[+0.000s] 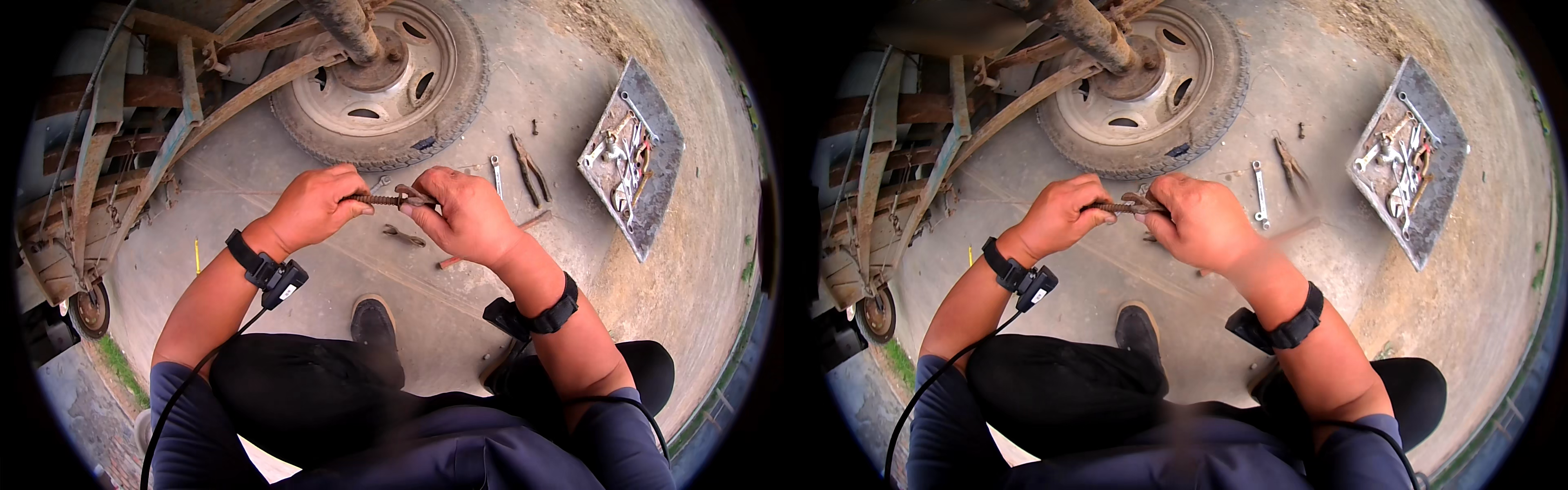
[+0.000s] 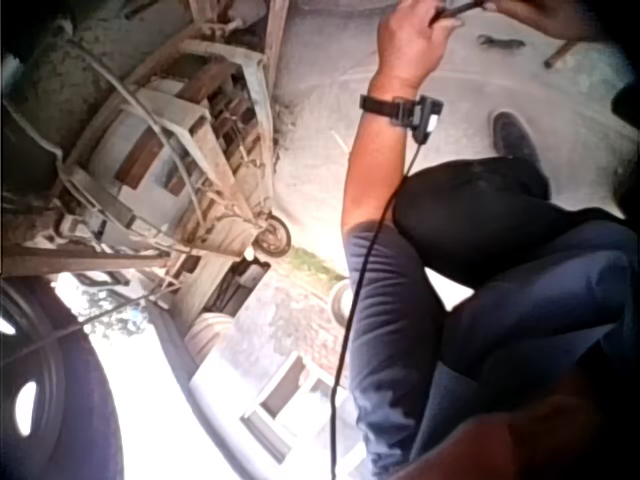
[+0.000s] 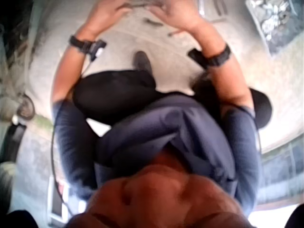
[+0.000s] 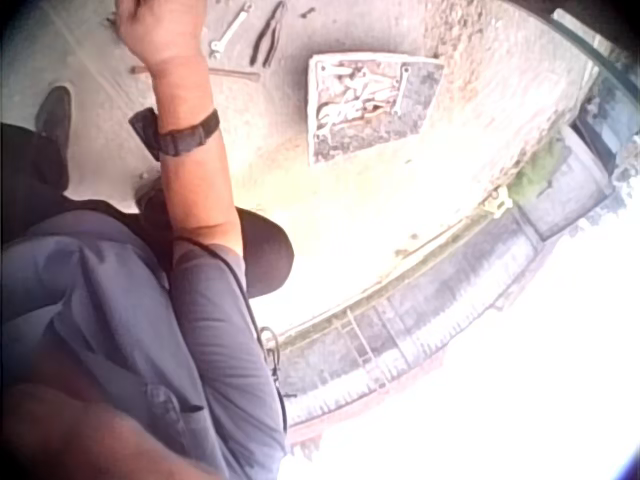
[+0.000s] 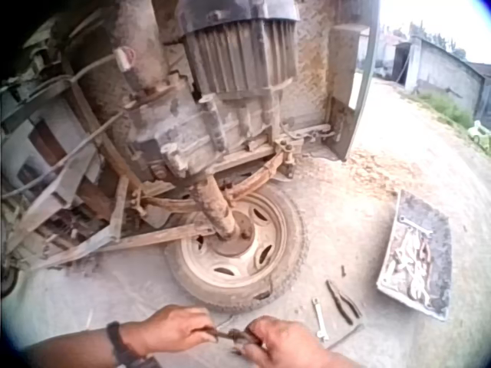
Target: The person assembles a threaded rod with nuts and washers, using a wrench to tighten the components. They handle small metal parts and tools on the floor near a vehicle wheel.
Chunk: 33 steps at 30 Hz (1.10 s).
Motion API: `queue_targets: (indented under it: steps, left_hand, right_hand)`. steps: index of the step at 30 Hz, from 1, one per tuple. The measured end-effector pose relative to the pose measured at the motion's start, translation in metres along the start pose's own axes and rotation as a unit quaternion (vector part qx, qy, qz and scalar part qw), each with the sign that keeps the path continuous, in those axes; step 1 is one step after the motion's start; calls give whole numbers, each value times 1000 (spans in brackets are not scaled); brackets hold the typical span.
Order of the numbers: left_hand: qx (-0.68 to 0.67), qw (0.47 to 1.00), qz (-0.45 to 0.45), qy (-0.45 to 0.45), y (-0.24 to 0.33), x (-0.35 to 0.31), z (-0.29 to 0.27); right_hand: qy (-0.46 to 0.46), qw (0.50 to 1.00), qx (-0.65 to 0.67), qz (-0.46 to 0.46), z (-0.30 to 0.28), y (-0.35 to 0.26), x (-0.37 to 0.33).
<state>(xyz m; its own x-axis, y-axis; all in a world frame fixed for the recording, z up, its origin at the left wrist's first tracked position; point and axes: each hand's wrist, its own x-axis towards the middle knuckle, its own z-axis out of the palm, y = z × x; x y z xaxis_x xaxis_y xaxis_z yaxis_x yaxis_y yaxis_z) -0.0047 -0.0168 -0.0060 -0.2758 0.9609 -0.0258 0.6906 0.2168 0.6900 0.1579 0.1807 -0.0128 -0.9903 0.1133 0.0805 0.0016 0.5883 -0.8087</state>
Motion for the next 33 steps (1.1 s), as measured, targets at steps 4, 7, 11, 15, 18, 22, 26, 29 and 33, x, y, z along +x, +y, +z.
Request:
queue_targets:
  steps: [4, 7, 11, 15, 18, 22, 26, 29, 33]
  left_hand:
    - [5, 1000, -6, -3, 1, 1, -1]
    - [1, 1000, -9, 0, 2, 2, -1]
    - [0, 1000, -1, 0, -1, 2, 1]
    - [2, 1000, -7, -4, 0, 1, 1]
    - [2, 1000, -2, -6, 1, 3, 0]
    - [5, 1000, -3, -10, 0, 1, 1]
    - [3, 1000, -11, -11, -1, 2, 1]
    - [7, 1000, -13, -11, -1, 2, 2]
    - [7, 1000, -30, -3, 6, 4, -1]
  right_hand:
    - [33, 999, -26, 6, 11, 5, -1]
    - [4, 975, 124, 182, 15, -5, 1]
    - [-35, 900, 283, 330, 13, -8, 3]
    - [-24, 974, 112, 197, 6, -6, 3]
    - [29, 999, -38, -23, 7, 3, -3]
    - [-15, 997, -68, -37, -1, -1, -2]
    - [-1, 996, -80, -39, 2, 2, -2]
    - [-9, 996, -88, 2, 5, 2, 0]
    - [-34, 966, 176, 188, 8, -3, 4]
